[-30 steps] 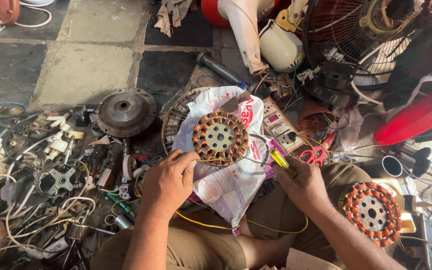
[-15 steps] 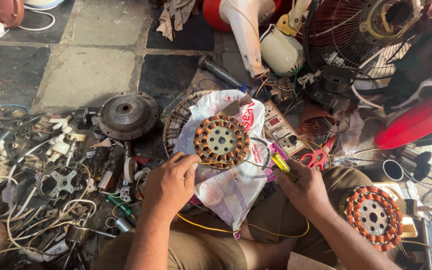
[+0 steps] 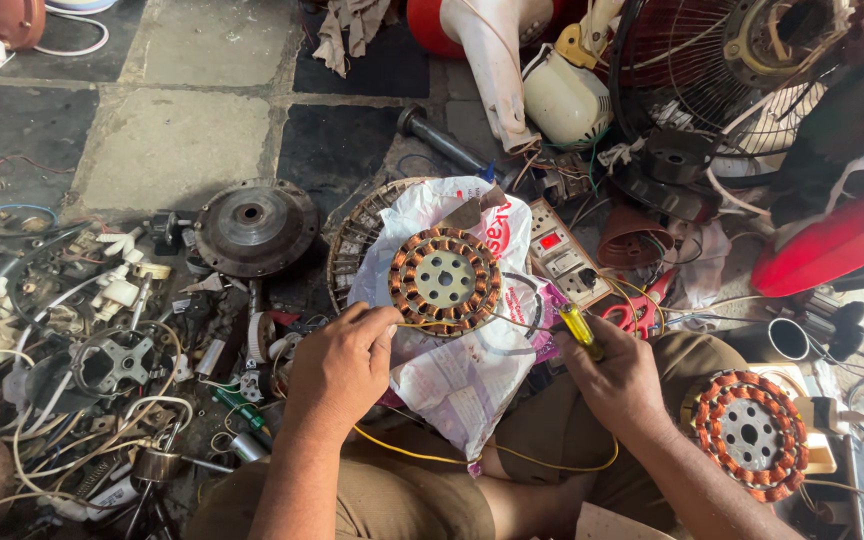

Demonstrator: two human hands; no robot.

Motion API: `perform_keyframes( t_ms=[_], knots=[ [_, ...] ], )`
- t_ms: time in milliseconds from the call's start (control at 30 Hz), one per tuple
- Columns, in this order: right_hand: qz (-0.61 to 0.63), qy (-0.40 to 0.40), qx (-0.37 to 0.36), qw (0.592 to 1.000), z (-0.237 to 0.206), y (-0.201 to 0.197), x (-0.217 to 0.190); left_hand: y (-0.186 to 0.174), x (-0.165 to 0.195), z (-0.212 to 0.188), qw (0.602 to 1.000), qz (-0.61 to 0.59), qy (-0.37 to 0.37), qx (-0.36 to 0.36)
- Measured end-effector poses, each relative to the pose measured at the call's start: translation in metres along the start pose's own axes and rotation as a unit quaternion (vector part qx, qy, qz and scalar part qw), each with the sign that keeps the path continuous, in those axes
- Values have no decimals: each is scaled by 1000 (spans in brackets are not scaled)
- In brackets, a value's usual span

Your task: The person sits on the floor and winds copper wire around the slots of a fan motor stator, guiding the wire by hand and using a screwdriver to help seat the wire turns. They work around the stator ring, then lift and turn the wound stator at the end.

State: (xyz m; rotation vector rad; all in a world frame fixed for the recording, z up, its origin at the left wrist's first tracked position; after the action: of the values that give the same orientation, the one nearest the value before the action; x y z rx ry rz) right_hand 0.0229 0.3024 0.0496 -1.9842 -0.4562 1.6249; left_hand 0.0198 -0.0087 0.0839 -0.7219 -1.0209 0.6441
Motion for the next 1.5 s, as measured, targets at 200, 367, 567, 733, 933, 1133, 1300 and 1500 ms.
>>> perform_keyframes(
  t_ms=[200, 367, 567, 733, 933, 1133, 1300, 1500],
  knots=[
    [-42, 43, -10, 998, 0, 0, 2, 2, 0, 0, 1000, -2, 9, 4],
    [-32, 12, -15, 999, -1, -1, -3, 3, 0, 1, 1000, -2, 15, 8],
    [15, 16, -33, 999, -2, 3, 4, 3, -1, 1, 1000, -4, 7, -2],
    [61, 26, -71, 995, -3, 10, 8, 1, 0, 0, 999, -17, 22, 21],
    [41, -15, -86, 995, -3, 16, -1, -13, -10, -3, 991, 4, 3, 135],
    [-3, 20, -80, 997, -4, 16, -3, -15, -18, 5, 980, 45, -4, 194],
    [-16, 19, -79, 997, -1, 16, -5, -4, -25, 16, 979, 76, -49, 183],
    [-9, 34, -82, 996, -2, 17, -2, 2, -27, 19, 981, 94, -34, 165]
  ],
)
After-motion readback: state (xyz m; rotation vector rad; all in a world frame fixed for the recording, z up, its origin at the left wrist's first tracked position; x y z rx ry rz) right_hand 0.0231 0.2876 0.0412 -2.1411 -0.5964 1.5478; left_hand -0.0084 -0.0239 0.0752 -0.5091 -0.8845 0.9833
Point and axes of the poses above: each hand's wrist, its own z-axis towards the middle knuckle, its own y-axis out of the palm, x = y × z, the point moved 6 cm from there along z, towards the middle knuckle, and after that the axes turned 12 degrees about y, right-handed, at the moved point
